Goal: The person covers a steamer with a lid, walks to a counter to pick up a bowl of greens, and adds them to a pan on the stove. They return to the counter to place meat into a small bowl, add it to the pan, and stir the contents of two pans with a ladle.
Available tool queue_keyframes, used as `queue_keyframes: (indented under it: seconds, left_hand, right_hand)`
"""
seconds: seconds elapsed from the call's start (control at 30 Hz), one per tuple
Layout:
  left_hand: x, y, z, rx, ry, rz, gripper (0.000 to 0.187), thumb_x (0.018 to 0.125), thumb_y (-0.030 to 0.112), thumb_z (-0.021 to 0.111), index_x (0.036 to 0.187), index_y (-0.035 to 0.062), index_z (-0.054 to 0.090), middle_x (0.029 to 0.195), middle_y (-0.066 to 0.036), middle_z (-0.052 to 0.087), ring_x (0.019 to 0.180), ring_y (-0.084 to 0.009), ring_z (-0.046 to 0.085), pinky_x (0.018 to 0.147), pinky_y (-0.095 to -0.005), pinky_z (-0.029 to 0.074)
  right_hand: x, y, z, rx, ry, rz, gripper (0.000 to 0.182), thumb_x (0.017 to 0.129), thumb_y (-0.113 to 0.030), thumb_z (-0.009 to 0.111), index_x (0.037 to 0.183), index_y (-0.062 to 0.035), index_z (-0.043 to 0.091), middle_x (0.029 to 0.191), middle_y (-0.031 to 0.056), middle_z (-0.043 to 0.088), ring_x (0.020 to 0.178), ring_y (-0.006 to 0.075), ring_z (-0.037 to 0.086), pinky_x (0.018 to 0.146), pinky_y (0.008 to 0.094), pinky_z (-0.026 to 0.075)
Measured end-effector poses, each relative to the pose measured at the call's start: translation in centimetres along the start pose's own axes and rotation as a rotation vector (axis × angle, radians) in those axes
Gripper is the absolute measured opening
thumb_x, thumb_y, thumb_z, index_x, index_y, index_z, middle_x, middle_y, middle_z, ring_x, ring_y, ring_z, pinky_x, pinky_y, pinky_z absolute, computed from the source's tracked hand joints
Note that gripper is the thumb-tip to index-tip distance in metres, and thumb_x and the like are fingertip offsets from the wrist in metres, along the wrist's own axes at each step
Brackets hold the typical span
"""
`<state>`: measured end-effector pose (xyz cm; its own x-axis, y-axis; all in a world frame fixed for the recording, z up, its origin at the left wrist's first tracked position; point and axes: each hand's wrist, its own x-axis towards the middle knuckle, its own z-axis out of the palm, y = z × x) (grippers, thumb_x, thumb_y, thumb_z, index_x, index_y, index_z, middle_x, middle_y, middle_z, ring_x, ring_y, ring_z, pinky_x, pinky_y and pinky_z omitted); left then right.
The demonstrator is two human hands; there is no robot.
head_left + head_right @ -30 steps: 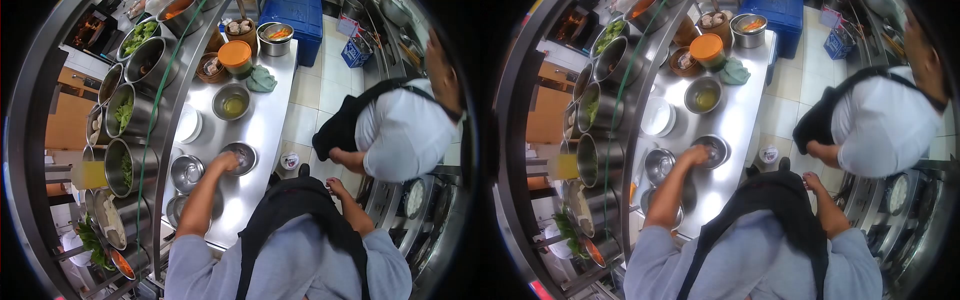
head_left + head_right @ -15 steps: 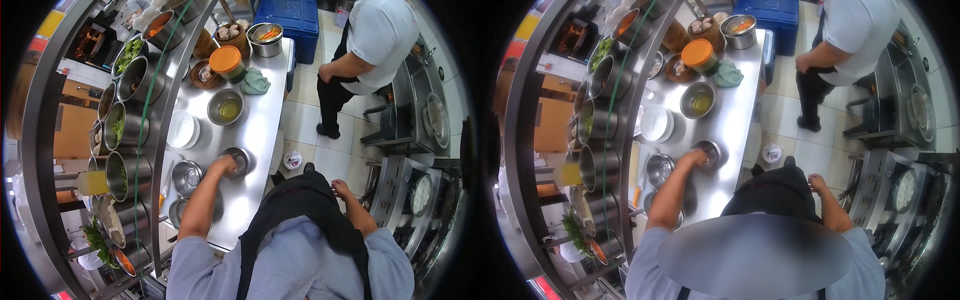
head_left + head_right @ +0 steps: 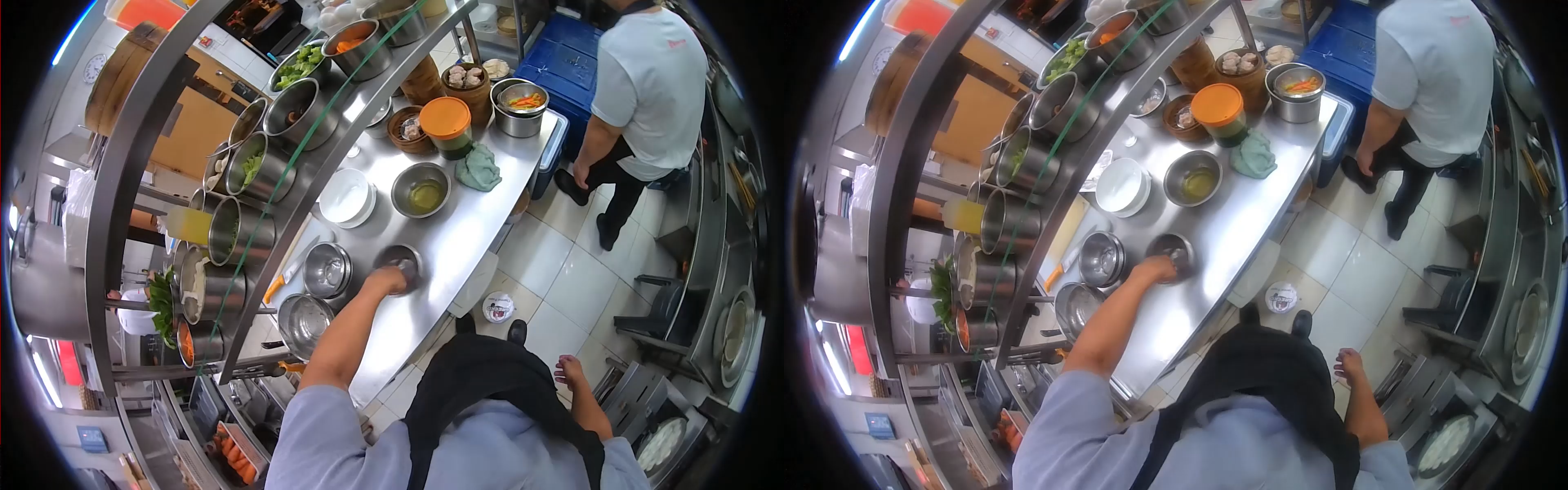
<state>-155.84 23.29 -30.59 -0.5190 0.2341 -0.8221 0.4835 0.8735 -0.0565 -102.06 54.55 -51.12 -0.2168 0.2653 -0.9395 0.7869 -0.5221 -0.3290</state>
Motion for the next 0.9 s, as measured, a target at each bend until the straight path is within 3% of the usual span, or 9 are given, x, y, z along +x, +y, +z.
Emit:
queue_keyframes:
  seconds: [0.1,0.17,0.23,0.3,0.43,0.57,0.6,0.83,0.9]
  left_hand:
    - [0.1,0.5,0.6,-0.082,0.099,-0.139,0.041,0.084,0.027,0.052,0.111,-0.0001,0.068,0.120,-0.023,0.064,0.108,-0.0369,0.064,0.091,-0.0436,0.051]
    - [-2.7,2.3,-0.9,0.029,-0.036,0.158,0.040,0.083,0.021,0.051,0.111,-0.0017,0.068,0.119,-0.024,0.065,0.108,-0.0359,0.065,0.090,-0.0442,0.051]
    - [-1.5,1.3,0.4,0.041,0.015,0.145,0.040,0.080,0.017,0.051,0.111,-0.0029,0.067,0.120,-0.024,0.064,0.108,-0.0363,0.065,0.089,-0.0432,0.051]
    - [-0.7,0.5,1.2,-0.175,0.067,-0.197,0.039,0.079,0.016,0.051,0.109,-0.0024,0.068,0.120,-0.023,0.064,0.108,-0.0375,0.065,0.090,-0.0433,0.051]
    - [1.1,-0.2,2.4,-0.080,0.039,-0.022,0.040,0.078,0.015,0.051,0.111,-0.0007,0.069,0.121,-0.023,0.064,0.111,-0.0360,0.064,0.091,-0.0435,0.050]
    - [-2.4,0.3,2.2,-0.238,0.283,-0.252,0.040,0.077,0.016,0.053,0.109,-0.0004,0.069,0.117,-0.023,0.066,0.110,-0.0355,0.064,0.092,-0.0416,0.051]
    - [1.0,-1.6,3.4,-0.237,0.116,-0.092,0.041,0.077,0.016,0.053,0.111,0.0008,0.069,0.118,-0.022,0.066,0.111,-0.0351,0.064,0.092,-0.0424,0.051]
    - [-1.9,-1.7,2.0,-0.314,0.099,-0.179,0.041,0.077,0.016,0.054,0.114,0.0055,0.069,0.121,-0.019,0.065,0.112,-0.0342,0.064,0.091,-0.0429,0.052]
    - [-2.4,-1.6,1.5,-0.280,0.090,0.061,0.041,0.077,0.014,0.054,0.115,0.0075,0.069,0.123,-0.018,0.065,0.114,-0.0341,0.063,0.094,-0.0421,0.051]
  right_hand:
    - [1.2,-1.0,-3.7,0.022,0.027,-0.028,0.028,0.094,-0.024,0.051,0.119,-0.0121,0.053,0.103,0.0095,0.061,0.075,0.0230,0.062,0.064,0.0405,0.053]
    - [1.9,-1.5,-5.7,0.000,0.035,-0.029,0.028,0.095,-0.023,0.051,0.120,-0.0117,0.053,0.104,0.0102,0.061,0.075,0.0236,0.063,0.064,0.0410,0.054]
    - [2.7,-1.7,-7.7,-0.023,0.066,-0.037,0.023,0.095,-0.024,0.050,0.116,-0.0148,0.054,0.099,0.0084,0.060,0.072,0.0234,0.061,0.064,0.0406,0.053]
    - [3.0,-1.8,-8.9,-0.028,0.073,-0.029,0.022,0.095,-0.024,0.050,0.114,-0.0150,0.054,0.099,0.0086,0.060,0.073,0.0236,0.061,0.064,0.0410,0.053]
    - [3.5,-2.3,-9.4,-0.067,0.042,-0.008,0.018,0.096,-0.025,0.050,0.111,-0.0155,0.053,0.099,0.0086,0.059,0.075,0.0243,0.061,0.067,0.0423,0.052]
    - [3.4,-3.1,-8.6,-0.183,0.004,0.002,0.020,0.095,-0.022,0.050,0.113,-0.0154,0.053,0.096,0.0068,0.060,0.071,0.0220,0.062,0.063,0.0399,0.054]
    - [2.9,-3.6,-8.2,-0.208,0.003,-0.012,0.020,0.095,-0.021,0.050,0.114,-0.0147,0.053,0.094,0.0064,0.060,0.069,0.0212,0.063,0.062,0.0393,0.054]
    - [3.1,-6.6,-7.4,-0.325,-0.039,-0.060,0.022,0.095,-0.020,0.050,0.116,-0.0140,0.053,0.094,0.0069,0.061,0.067,0.0221,0.063,0.060,0.0392,0.054]
    - [2.9,-7.7,-7.3,-0.322,-0.040,-0.087,0.029,0.093,-0.018,0.049,0.120,-0.0082,0.053,0.099,0.0107,0.062,0.070,0.0227,0.064,0.061,0.0405,0.055]
